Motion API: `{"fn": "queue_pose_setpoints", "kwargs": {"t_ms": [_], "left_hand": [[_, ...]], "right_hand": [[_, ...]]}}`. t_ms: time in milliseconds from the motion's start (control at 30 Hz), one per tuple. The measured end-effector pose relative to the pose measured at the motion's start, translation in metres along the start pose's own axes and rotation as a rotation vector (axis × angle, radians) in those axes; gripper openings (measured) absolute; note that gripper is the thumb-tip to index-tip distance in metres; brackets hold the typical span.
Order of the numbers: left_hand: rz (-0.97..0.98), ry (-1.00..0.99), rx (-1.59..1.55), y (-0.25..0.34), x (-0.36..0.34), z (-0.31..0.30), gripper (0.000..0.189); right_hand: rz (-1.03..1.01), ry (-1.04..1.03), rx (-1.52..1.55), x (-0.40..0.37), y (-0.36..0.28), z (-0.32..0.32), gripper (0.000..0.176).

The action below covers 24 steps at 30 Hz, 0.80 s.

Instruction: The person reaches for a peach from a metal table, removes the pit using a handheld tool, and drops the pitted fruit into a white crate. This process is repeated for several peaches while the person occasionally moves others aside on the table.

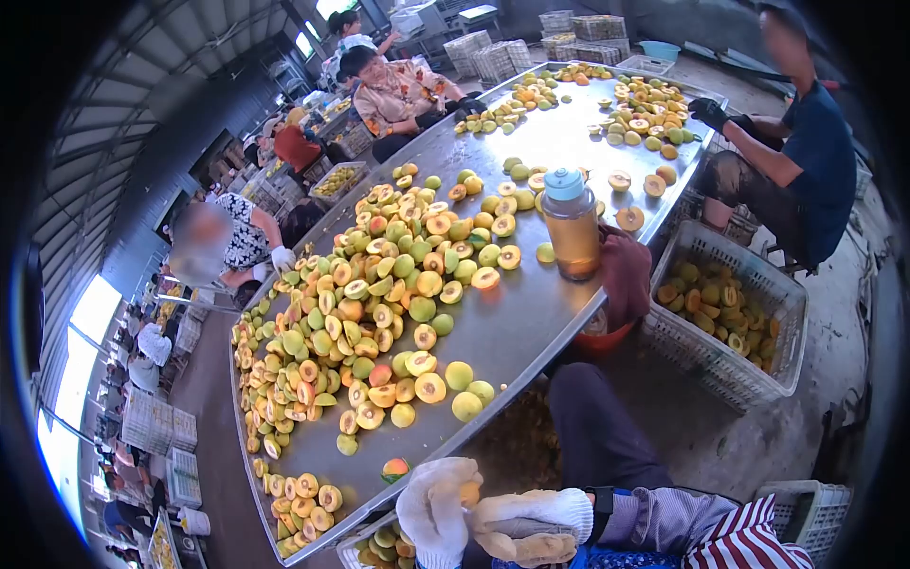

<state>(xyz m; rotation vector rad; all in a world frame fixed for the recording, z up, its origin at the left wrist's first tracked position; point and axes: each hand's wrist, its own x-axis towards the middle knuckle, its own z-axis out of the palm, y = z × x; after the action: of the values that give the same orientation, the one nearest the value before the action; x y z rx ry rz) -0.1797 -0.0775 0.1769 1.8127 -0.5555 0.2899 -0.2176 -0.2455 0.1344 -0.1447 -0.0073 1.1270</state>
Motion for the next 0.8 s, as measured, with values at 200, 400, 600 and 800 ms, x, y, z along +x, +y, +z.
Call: {"fn": "queue_pose_setpoints", "kwargs": {"t_ms": [200,400,600,800], "left_hand": [[0.133,0.234,-0.210,-0.006,-0.019,0.016,0.033],[-0.508,0.236,-0.746,0.004,-0.013,0.018,0.048],[-0.764,0.263,-1.303,-0.024,-0.017,0.012,0.041],[-0.825,0.586,-0.042,-0.068,-0.058,-0.077,0.036]], "right_hand": [[0.103,0.130,-0.054,0.002,-0.001,0.013,0.038],[0.047,0.152,-0.204,0.011,-0.005,0.015,0.038],[0.100,0.018,-0.263,0.022,0.007,-0.022,0.047],[0.140,-0.223,-0.063,0.014,-0.010,-0.054,0.047]]}}
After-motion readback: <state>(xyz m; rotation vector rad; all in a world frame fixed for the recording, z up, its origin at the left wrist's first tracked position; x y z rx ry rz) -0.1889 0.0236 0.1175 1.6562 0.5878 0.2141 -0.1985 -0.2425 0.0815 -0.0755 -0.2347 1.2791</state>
